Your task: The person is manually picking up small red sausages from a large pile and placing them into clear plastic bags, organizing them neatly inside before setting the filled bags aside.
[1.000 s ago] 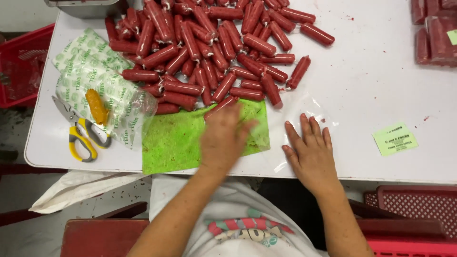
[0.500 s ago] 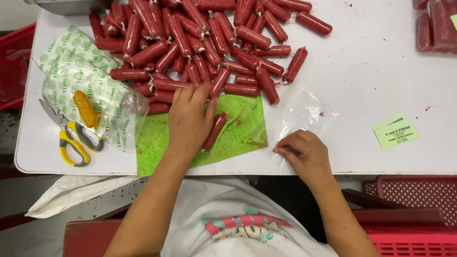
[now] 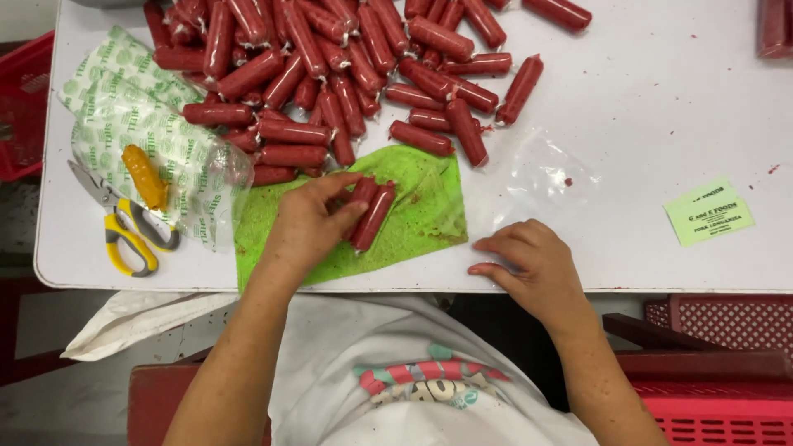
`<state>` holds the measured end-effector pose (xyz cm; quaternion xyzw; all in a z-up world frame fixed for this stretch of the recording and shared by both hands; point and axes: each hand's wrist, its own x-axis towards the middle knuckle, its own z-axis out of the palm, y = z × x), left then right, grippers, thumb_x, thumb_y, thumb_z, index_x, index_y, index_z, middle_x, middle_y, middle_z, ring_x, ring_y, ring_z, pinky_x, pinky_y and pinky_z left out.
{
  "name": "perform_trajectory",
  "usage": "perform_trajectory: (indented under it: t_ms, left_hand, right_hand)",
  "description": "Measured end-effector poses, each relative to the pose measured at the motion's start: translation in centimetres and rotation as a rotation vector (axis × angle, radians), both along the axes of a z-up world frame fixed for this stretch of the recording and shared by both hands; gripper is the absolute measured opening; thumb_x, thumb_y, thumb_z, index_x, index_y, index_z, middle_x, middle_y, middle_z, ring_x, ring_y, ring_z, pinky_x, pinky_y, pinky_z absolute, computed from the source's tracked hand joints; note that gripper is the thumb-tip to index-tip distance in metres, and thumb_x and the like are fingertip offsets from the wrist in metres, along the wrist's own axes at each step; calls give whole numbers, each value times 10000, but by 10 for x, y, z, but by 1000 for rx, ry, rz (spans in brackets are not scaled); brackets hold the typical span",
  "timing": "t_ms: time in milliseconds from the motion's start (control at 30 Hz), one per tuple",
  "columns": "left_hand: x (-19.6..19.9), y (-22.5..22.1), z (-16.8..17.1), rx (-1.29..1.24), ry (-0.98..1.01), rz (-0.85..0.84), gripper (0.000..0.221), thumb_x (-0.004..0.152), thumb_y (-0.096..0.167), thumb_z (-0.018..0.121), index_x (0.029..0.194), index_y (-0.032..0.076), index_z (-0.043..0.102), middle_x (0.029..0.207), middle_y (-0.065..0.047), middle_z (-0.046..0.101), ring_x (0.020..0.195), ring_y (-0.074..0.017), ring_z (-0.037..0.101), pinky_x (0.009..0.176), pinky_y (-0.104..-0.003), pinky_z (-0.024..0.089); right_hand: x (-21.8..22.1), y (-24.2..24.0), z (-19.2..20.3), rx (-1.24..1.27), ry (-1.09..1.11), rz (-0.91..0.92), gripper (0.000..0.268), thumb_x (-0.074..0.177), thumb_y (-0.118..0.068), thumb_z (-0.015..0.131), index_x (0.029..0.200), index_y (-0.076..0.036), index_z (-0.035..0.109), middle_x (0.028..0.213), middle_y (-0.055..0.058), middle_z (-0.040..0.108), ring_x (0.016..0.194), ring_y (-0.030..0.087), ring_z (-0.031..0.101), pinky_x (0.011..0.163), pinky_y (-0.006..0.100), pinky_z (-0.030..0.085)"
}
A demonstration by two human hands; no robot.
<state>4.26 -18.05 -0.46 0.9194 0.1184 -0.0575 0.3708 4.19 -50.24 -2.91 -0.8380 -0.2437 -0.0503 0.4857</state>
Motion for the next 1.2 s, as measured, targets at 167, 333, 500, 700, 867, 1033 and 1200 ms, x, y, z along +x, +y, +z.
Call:
perform_trajectory:
  t_ms: [167,333,500,700,867,1033,1200]
  left_hand:
    - [30,11,7,315,-468,-124,145,949,304,759,1056,213,798,818,-51,696,849,-287,700,755,-377,562]
    - [81,-11,-3,347,-583,-298,162,890,234,739,1048,246,772,841,-5,677,893,-269,695,805,-390,565]
    - [101,-45,-7,320,-588,-563,199,844,156,728,1039,173,760,913,-64,670,959,-323,665,825,-409,560]
    - [109,-60,-8,600,-555,-705,202,816,122,662,1010,148,712,965,-42,590,1042,-293,583,758,-386,578]
    - [72,-25,20,389,-505,-500,258,826,272,687,1030,145,594,947,-95,588,891,-374,666,690,-513,541]
    - [-22,-34,-16,418,-703,-273,227,897,243,698,1115,179,688,1046,-102,634,925,-323,679,696,-390,565]
    - [-48,-54,-32,760,-778,-230,313,957,297,616,1266,269,657,1245,-145,618,1088,-331,639,747,-381,522]
  right_hand:
    - [1,1,2,-106,-7,3,89,862,-233,784,870,-145,797,732,43,691,683,219,632,690,326,525]
    - [3,0,4,-99,21,-14,118,897,-228,748,853,-126,785,742,37,717,689,220,654,676,326,529]
    - [0,-7,-8,-125,99,-68,81,908,-194,724,960,-136,747,781,36,718,745,222,684,696,341,550]
    - [-1,-3,0,-205,-74,37,138,943,-108,610,986,-142,737,828,52,691,762,247,641,708,364,523]
    - [-4,-6,-11,-211,-153,-60,103,894,-225,741,972,-159,755,834,10,698,801,226,659,730,337,532]
    - [-5,-2,1,-155,-78,-97,94,931,-178,711,987,-156,784,839,-6,732,804,195,685,739,303,549]
    - [-11,-4,15,-235,-36,-76,133,917,-41,674,989,-77,781,855,71,755,839,256,703,761,368,560]
